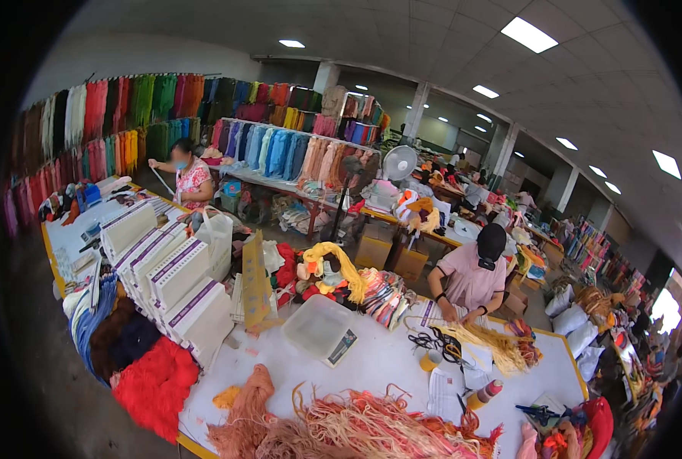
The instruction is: The person picks up a bundle of dark embroidery thread and places it into a bag, then picks up a light-colored bundle and threads individual strands through the holes of a paper thread organizer.
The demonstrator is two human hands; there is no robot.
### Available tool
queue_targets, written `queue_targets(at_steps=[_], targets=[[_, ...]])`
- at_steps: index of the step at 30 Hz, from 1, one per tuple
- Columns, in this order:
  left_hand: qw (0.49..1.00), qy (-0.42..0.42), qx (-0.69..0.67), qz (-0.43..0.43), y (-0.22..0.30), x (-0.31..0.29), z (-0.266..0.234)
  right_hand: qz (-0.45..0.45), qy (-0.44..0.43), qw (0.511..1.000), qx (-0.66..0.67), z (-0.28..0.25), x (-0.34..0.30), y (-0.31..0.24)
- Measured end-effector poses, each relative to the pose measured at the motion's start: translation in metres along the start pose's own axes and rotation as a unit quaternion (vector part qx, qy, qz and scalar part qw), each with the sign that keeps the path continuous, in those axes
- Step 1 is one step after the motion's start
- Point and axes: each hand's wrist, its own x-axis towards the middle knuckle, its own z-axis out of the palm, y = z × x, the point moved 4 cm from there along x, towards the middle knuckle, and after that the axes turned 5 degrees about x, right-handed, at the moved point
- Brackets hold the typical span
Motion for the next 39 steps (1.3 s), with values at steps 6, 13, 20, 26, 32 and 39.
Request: queue_targets(at_steps=[6, 13, 20, 26, 32, 39], targets=[[1.0, 0.014, 0.005, 0.008, 0.011, 0.005, -0.001, 0.061, -0.005, 0.998, -0.005, -0.008, -0.004, -0.005], [0.999, 0.037, 0.005, 0.024, 0.024, 0.013, 0.002, 0.038, 0.039, 0.998, -0.024, -0.007, -0.008, -0.002], [0.995, 0.069, -0.018, 0.074, 0.037, 0.017, 0.001, 0.042, 0.025, 0.999, -0.012, -0.006, -0.006, -0.005], [0.938, 0.188, -0.123, 0.263, 0.081, 0.018, -0.026, 0.034, 0.047, 0.998, -0.02, 0.0, -0.003, 0.01], [0.802, 0.316, 0.284, 0.419, 0.145, -0.017, -0.112, 0.04, 0.035, 0.998, -0.028, -0.001, -0.001, 0.007], [0.804, 0.113, 0.473, 0.341, 0.119, -0.048, -0.032, 0.032, -0.002, 0.999, -0.018, -0.02, 0.001, -0.004]])
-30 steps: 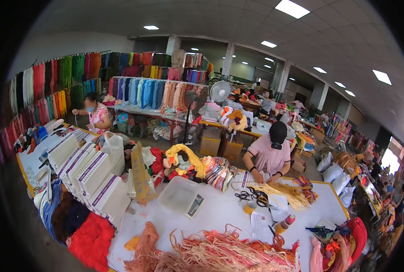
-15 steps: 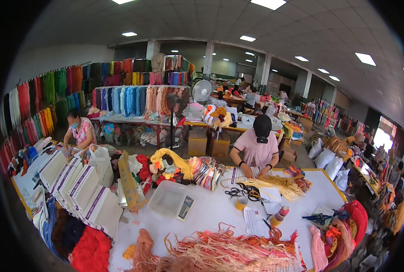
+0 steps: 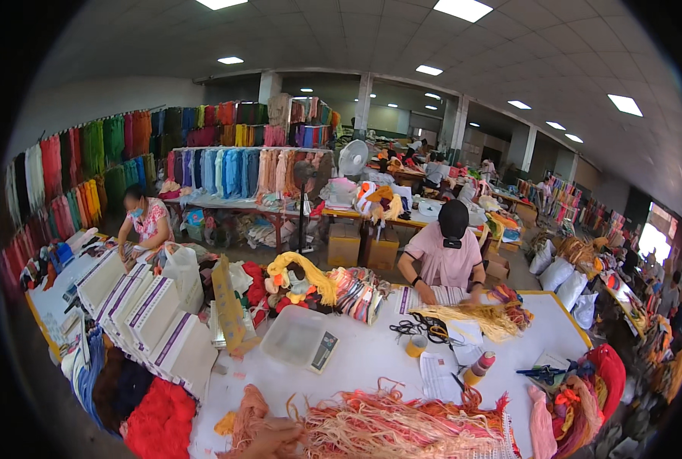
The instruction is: The person picks up a bundle of dark embroidery thread and places it into a bag, then picks up a light-colored bundle and threads individual strands through the holes of a paper thread organizer.
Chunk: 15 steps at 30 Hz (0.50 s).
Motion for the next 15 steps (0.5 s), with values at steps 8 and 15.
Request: queue_targets(at_steps=[8, 15], targets=[[0.98, -0.038, -0.192, -0.04, 0.035, 0.026, 0.086, -0.041, 0.065, 0.895, 0.44, -0.115, -0.007, -0.197], [0.969, -0.108, -0.139, -0.172, 0.04, 0.016, 0.103, -0.046, 0.087, 0.856, 0.507, -0.12, -0.027, -0.223]])
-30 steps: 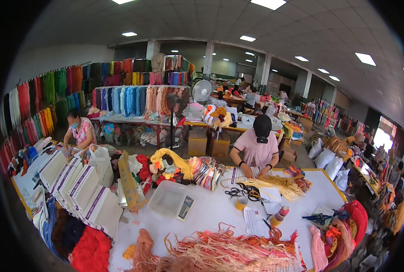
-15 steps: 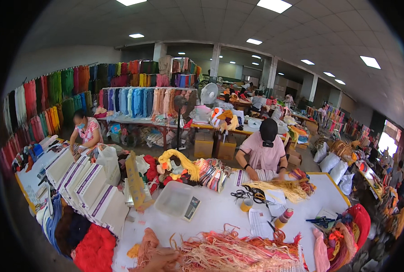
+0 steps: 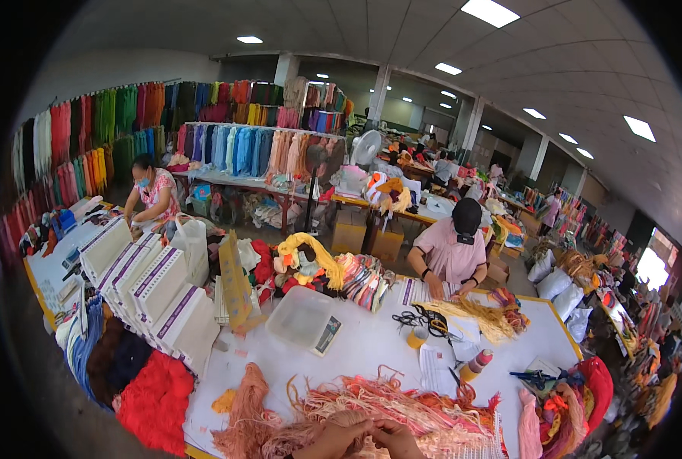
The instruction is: The person picks up a bundle of dark embroidery thread and places it into a bag, then picks up a light-colored bundle and threads individual strands through the holes of a paper thread organizer.
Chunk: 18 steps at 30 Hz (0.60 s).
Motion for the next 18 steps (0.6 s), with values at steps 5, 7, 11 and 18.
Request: queue_targets(at_steps=[5, 7, 11, 18], targets=[[0.978, -0.01, -0.205, 0.035, -0.034, 0.011, -0.003, 0.084, -0.001, 0.992, 0.091, 0.0, -0.006, 0.01], [0.977, 0.0, -0.214, 0.02, -0.035, 0.013, 0.003, 0.067, 0.007, 0.993, 0.097, 0.002, 0.001, 0.018], [0.977, 0.061, -0.18, 0.097, -0.051, 0.033, -0.017, 0.069, 0.003, 0.98, 0.189, 0.004, -0.003, -0.002], [0.959, 0.0, -0.266, 0.096, -0.014, 0.022, 0.003, 0.062, 0.028, 0.964, 0.258, -0.001, -0.012, -0.009]])
